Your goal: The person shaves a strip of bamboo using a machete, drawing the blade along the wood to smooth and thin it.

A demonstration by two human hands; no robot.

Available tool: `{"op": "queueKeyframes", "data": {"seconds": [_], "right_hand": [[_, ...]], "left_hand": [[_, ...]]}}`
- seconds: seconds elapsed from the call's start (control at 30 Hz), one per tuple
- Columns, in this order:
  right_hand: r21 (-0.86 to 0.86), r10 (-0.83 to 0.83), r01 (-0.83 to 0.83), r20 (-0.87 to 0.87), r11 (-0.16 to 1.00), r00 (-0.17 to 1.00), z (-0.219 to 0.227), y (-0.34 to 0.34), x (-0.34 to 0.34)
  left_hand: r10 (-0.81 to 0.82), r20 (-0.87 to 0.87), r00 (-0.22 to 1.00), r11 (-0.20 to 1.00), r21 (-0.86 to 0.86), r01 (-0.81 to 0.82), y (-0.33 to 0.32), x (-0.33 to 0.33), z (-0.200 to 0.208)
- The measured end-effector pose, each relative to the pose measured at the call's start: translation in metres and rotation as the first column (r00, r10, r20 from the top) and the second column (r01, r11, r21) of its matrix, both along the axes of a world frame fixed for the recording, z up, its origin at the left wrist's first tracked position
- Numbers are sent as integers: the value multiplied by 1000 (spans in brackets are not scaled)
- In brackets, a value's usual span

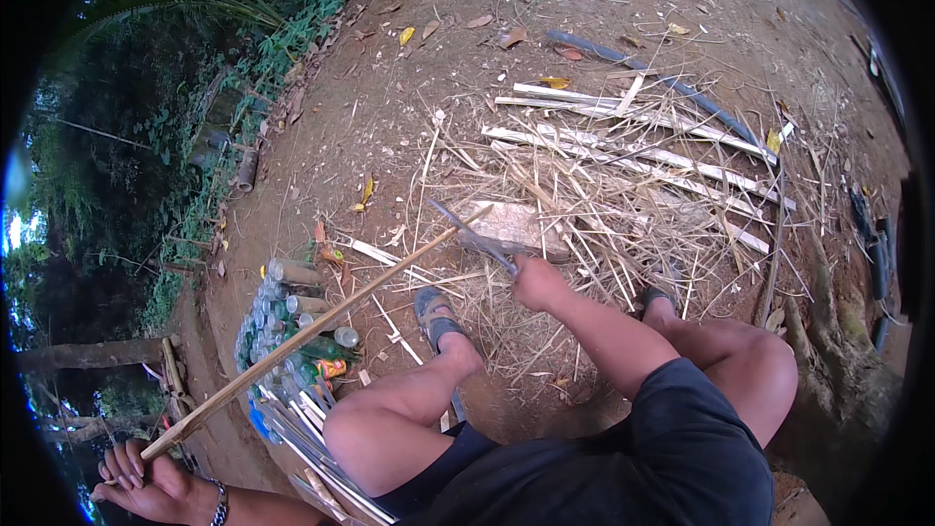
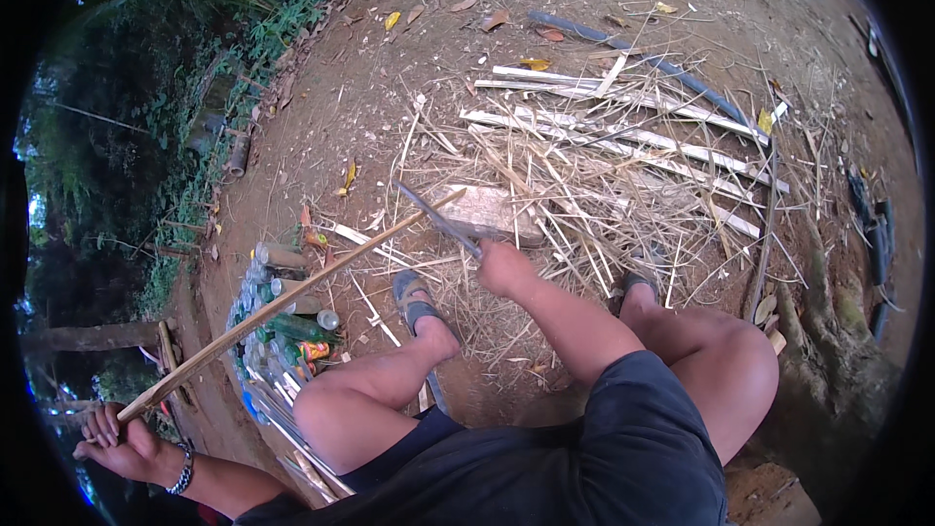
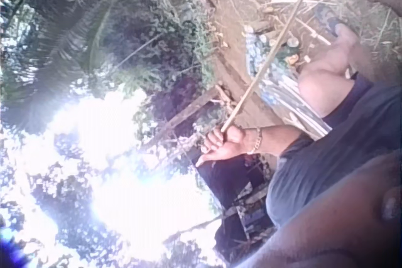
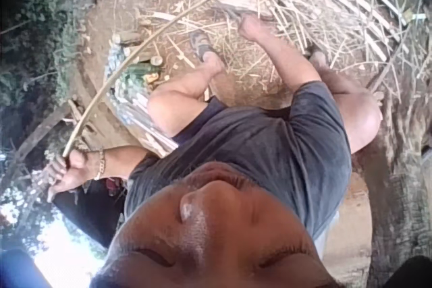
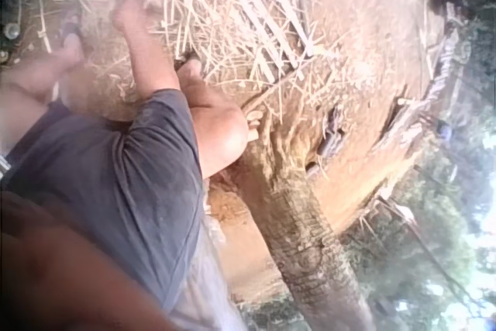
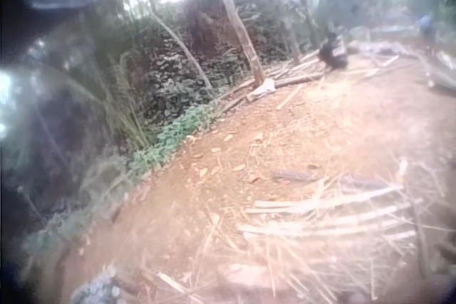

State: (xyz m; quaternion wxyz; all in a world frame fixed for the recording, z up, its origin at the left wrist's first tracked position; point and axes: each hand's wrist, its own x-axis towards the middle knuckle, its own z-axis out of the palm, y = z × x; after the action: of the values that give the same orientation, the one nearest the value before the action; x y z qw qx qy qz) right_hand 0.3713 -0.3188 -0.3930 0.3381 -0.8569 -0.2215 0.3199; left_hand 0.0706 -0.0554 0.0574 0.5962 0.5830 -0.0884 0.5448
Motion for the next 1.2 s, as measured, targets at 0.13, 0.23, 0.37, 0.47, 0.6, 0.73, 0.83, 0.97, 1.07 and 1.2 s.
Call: {"op": "queueKeyframes", "data": {"seconds": [0.13,0.23,0.37,0.47,0.6,0.73,0.83,0.97,1.07,1.2], "right_hand": [[-32,-142,139,-104,990,984,-34,15,-1],[-195,-110,99,-45,976,993,-100,-4,29],[-266,143,-155,-65,951,988,-103,2,53],[-61,-39,21,-315,998,948,-109,1,40],[46,-328,409,-519,912,790,-112,-16,-5],[81,-358,499,-599,863,716,-102,-25,-40],[52,-331,412,-508,910,795,-108,-49,-46],[24,-313,371,-489,928,815,-80,-57,-60],[-3,-357,432,-569,902,741,-83,-71,-57],[-20,-315,346,-468,938,826,-73,-70,-81]], "left_hand": [[161,-51,986,986,-29,-163,-6,7,6],[94,-51,994,996,4,-94,13,-7,0],[239,-97,966,968,-55,-245,35,-26,-15],[198,-58,979,979,-29,-199,44,-45,-33],[531,-188,826,769,-303,-563,36,-18,-97],[543,-221,810,577,-603,-551,41,-37,-150],[624,-167,763,418,-754,-507,81,-93,-186],[767,-295,570,85,-833,-546,101,-196,-202],[825,-437,358,-231,-839,-492,91,-253,-206],[841,-510,179,-429,-832,-352,71,-390,-247]]}}
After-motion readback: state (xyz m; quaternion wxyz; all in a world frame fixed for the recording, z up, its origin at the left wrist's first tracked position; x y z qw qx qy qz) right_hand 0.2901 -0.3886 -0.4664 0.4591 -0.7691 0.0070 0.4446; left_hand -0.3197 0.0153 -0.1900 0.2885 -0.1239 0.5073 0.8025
